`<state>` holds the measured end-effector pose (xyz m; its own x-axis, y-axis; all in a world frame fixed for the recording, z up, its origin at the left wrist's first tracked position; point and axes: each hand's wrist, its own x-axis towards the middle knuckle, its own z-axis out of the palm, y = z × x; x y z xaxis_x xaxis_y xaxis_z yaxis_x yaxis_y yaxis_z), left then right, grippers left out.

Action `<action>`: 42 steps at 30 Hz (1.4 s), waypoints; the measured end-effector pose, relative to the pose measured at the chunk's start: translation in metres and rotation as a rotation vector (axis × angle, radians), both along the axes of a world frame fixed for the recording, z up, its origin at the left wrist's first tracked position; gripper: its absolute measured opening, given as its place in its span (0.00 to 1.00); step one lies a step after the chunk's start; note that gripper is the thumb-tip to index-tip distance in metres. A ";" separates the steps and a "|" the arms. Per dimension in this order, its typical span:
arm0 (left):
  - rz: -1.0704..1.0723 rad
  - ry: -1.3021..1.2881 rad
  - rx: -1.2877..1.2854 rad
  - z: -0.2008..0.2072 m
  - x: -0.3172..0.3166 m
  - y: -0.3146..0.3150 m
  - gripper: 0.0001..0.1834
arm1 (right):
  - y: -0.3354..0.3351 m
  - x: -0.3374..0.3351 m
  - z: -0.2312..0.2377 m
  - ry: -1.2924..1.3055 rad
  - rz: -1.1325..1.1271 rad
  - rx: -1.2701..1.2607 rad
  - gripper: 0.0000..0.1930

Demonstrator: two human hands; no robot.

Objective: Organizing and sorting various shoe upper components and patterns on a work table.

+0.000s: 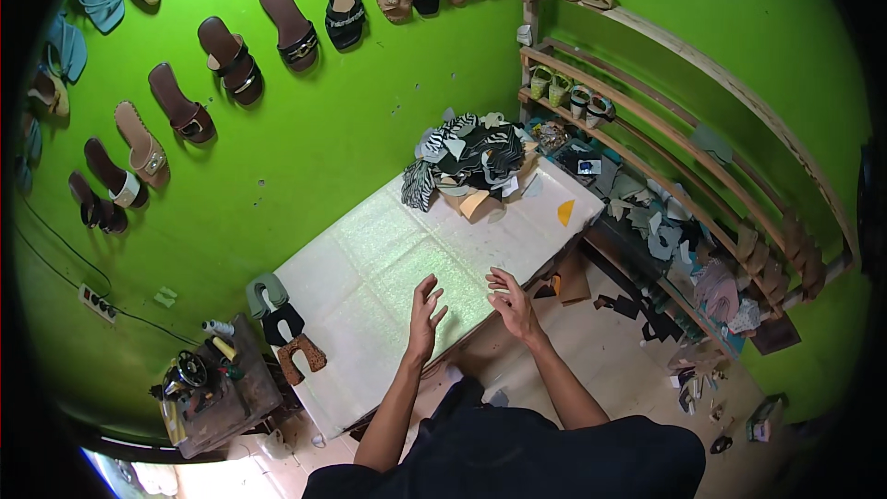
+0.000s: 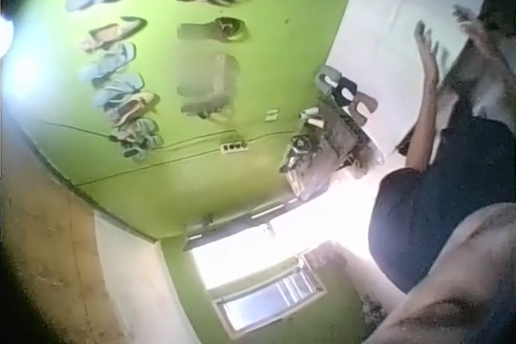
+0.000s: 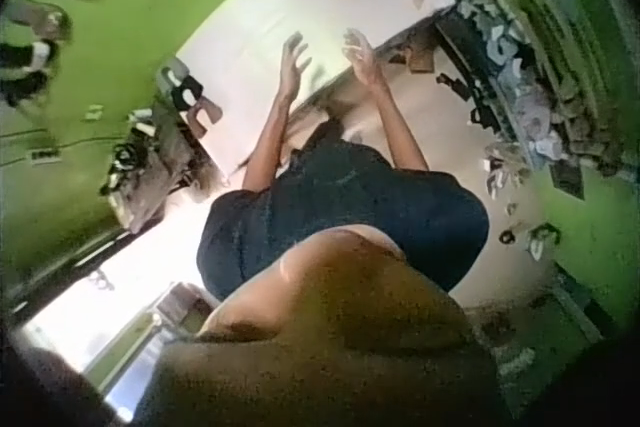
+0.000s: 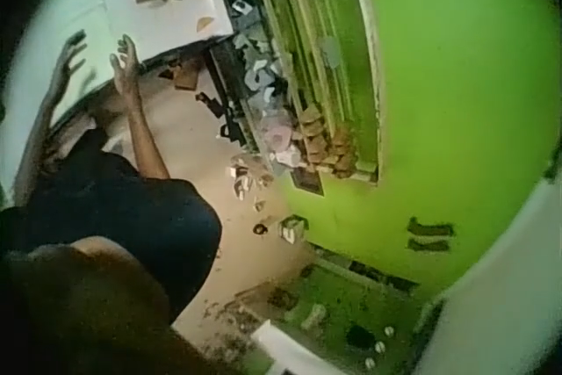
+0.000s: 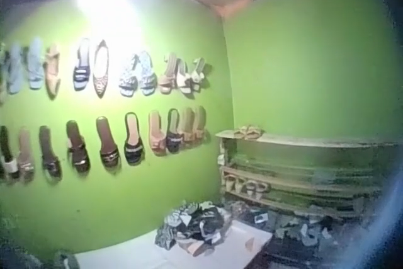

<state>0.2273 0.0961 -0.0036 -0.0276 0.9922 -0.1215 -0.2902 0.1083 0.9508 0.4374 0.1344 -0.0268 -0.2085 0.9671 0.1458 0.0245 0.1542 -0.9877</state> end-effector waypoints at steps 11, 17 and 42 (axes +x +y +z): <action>0.063 -0.024 0.028 -0.005 -0.001 0.101 0.36 | 0.098 0.002 0.006 -0.142 0.058 -0.022 0.30; 0.073 -0.040 0.040 -0.005 -0.013 0.157 0.35 | 0.157 -0.008 0.013 -0.170 0.065 -0.021 0.29; 0.411 -0.065 -0.178 -0.035 0.021 0.271 0.31 | 0.351 -0.028 -0.013 -0.205 0.494 0.076 0.28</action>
<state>0.2482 0.3674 -0.0384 -0.4014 0.8640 -0.3039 -0.4015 0.1322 0.9063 0.4092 0.4855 -0.0394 -0.6671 0.7352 0.1202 0.1219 0.2669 -0.9560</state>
